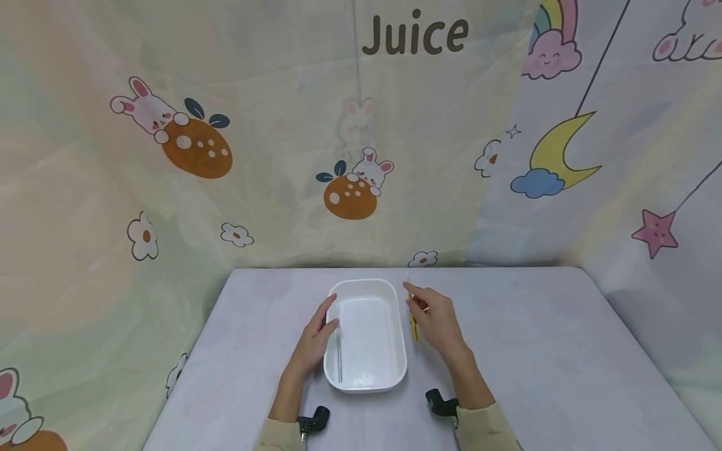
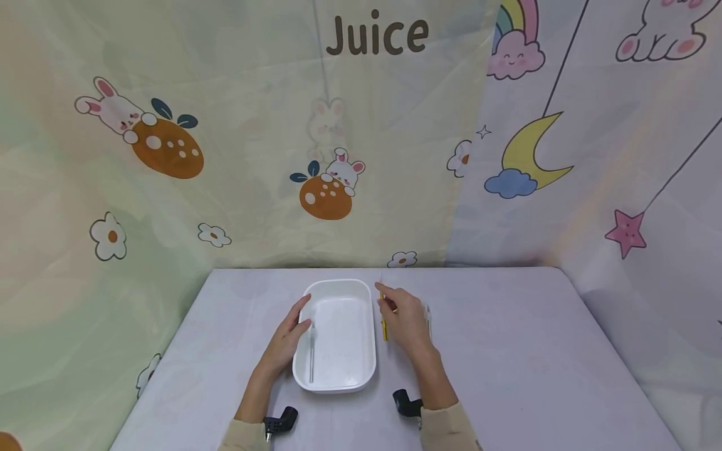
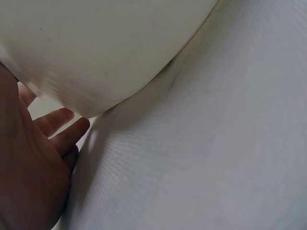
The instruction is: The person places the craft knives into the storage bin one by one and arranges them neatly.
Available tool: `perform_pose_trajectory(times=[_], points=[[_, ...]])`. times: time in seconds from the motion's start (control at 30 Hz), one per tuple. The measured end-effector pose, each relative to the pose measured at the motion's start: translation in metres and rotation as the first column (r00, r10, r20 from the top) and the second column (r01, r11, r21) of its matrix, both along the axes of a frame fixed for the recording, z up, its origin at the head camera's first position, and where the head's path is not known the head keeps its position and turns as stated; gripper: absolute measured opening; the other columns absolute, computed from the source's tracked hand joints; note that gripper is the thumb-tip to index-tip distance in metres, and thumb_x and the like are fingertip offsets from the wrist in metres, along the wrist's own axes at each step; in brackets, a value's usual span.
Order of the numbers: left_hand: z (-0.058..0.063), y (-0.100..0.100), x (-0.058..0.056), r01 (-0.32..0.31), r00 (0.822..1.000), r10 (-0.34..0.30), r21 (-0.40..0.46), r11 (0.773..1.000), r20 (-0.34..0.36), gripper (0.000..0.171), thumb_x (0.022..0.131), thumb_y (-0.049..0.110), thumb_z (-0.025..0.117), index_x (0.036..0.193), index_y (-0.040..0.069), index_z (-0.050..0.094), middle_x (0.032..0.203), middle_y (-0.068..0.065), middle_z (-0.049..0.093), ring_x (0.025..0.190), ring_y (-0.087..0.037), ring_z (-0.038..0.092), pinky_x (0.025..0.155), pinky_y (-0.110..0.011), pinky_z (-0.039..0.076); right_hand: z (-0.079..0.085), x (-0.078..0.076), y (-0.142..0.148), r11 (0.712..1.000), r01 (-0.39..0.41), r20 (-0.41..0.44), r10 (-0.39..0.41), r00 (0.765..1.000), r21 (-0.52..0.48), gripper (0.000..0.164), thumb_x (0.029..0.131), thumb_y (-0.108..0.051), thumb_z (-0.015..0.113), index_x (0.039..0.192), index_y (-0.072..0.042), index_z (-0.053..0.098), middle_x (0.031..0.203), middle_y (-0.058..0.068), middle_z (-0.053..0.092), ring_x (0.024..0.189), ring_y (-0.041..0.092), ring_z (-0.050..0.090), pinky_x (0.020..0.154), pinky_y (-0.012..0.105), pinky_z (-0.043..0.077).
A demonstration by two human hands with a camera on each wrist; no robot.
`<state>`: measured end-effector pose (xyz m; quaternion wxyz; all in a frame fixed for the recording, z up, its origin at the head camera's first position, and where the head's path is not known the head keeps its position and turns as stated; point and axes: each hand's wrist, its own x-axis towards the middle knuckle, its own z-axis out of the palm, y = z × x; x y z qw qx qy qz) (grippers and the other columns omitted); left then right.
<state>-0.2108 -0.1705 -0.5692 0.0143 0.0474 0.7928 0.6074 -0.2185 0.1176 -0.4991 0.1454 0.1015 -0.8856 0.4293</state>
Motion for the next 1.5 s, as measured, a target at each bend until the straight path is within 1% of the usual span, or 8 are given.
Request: perform_pose_trajectory(times=[0.23, 0.33, 0.43, 0.6, 0.93, 1.13, 1.3, 1.5], points=[[0.001, 0.0, 0.0, -0.007, 1.0, 0.007, -0.008, 1.0, 0.01, 0.055, 0.109, 0.022, 0.05, 0.161, 0.033, 0.038, 0.172, 0.006, 0.027, 0.161, -0.022, 0.02, 0.131, -0.052, 0.017, 0.004, 0.002, -0.007, 0.999, -0.032, -0.05, 0.03, 0.998, -0.033, 0.038, 0.095, -0.002, 0.073, 0.131, -0.013, 0.074, 0.086, 0.002, 0.07, 0.073, 0.011, 0.063, 0.057, 0.018, 0.056], [0.001, 0.0, 0.0, -0.014, 1.0, 0.014, -0.015, 1.0, 0.015, 0.054, 0.109, 0.022, 0.05, 0.16, 0.036, 0.038, 0.172, 0.007, 0.027, 0.161, -0.021, 0.021, 0.131, -0.052, 0.017, 0.007, 0.005, -0.011, 0.996, -0.049, -0.07, 0.044, 0.997, -0.07, 0.036, 0.093, 0.0, 0.075, 0.127, -0.012, 0.076, 0.086, 0.003, 0.071, 0.072, 0.011, 0.064, 0.057, 0.019, 0.056], [0.001, 0.001, 0.0, -0.017, 1.0, 0.017, -0.023, 1.0, 0.015, 0.054, 0.109, 0.023, 0.051, 0.16, 0.036, 0.038, 0.172, 0.006, 0.027, 0.161, -0.022, 0.02, 0.131, -0.052, 0.016, 0.01, 0.007, -0.015, 0.991, -0.072, -0.071, 0.065, 0.995, -0.112, 0.036, 0.092, 0.001, 0.075, 0.126, -0.011, 0.076, 0.084, 0.002, 0.069, 0.069, 0.01, 0.065, 0.056, 0.019, 0.056], [0.0, 0.0, 0.0, -0.024, 1.0, 0.024, -0.038, 0.999, 0.018, 0.054, 0.109, 0.023, 0.05, 0.16, 0.036, 0.038, 0.171, 0.007, 0.028, 0.161, -0.02, 0.021, 0.131, -0.051, 0.017, 0.011, 0.01, -0.022, 0.983, -0.096, -0.052, 0.089, 0.995, -0.154, 0.036, 0.093, 0.001, 0.074, 0.127, -0.01, 0.075, 0.082, 0.001, 0.067, 0.064, 0.007, 0.065, 0.059, 0.019, 0.058], [0.002, 0.0, 0.0, -0.015, 1.0, 0.015, -0.034, 0.999, 0.0, 0.055, 0.109, 0.023, 0.05, 0.162, 0.031, 0.037, 0.173, 0.004, 0.026, 0.162, -0.024, 0.019, 0.131, -0.054, 0.016, 0.011, 0.013, -0.03, 0.979, -0.081, -0.018, 0.079, 0.997, -0.189, 0.037, 0.093, -0.001, 0.075, 0.128, -0.01, 0.074, 0.085, 0.002, 0.068, 0.073, 0.011, 0.066, 0.067, 0.018, 0.06], [0.001, 0.001, 0.0, -0.013, 1.0, 0.013, -0.021, 1.0, 0.005, 0.055, 0.109, 0.022, 0.051, 0.161, 0.033, 0.038, 0.172, 0.004, 0.027, 0.162, -0.023, 0.018, 0.131, -0.053, 0.014, 0.011, 0.015, -0.035, 0.974, -0.078, 0.024, 0.085, 0.996, -0.215, 0.039, 0.093, -0.002, 0.075, 0.131, -0.011, 0.072, 0.085, 0.002, 0.067, 0.073, 0.011, 0.066, 0.067, 0.018, 0.059], [-0.001, 0.001, 0.0, -0.012, 1.0, 0.012, -0.018, 1.0, 0.001, 0.054, 0.109, 0.024, 0.051, 0.161, 0.033, 0.038, 0.172, 0.003, 0.027, 0.162, -0.024, 0.018, 0.131, -0.053, 0.014, 0.011, 0.017, -0.039, 0.969, -0.096, 0.057, 0.112, 0.992, -0.228, 0.043, 0.094, -0.002, 0.073, 0.135, -0.011, 0.07, 0.087, 0.002, 0.066, 0.074, 0.01, 0.068, 0.067, 0.019, 0.06], [-0.001, 0.001, 0.0, -0.012, 1.0, 0.012, -0.029, 1.0, -0.005, 0.054, 0.109, 0.025, 0.051, 0.16, 0.038, 0.037, 0.173, 0.004, 0.026, 0.162, -0.023, 0.019, 0.131, -0.053, 0.016, 0.011, 0.019, -0.044, 0.959, -0.152, 0.099, 0.18, 0.979, -0.241, 0.055, 0.09, 0.004, 0.075, 0.141, -0.012, 0.066, 0.095, 0.003, 0.064, 0.087, 0.014, 0.067, 0.072, 0.019, 0.061]])
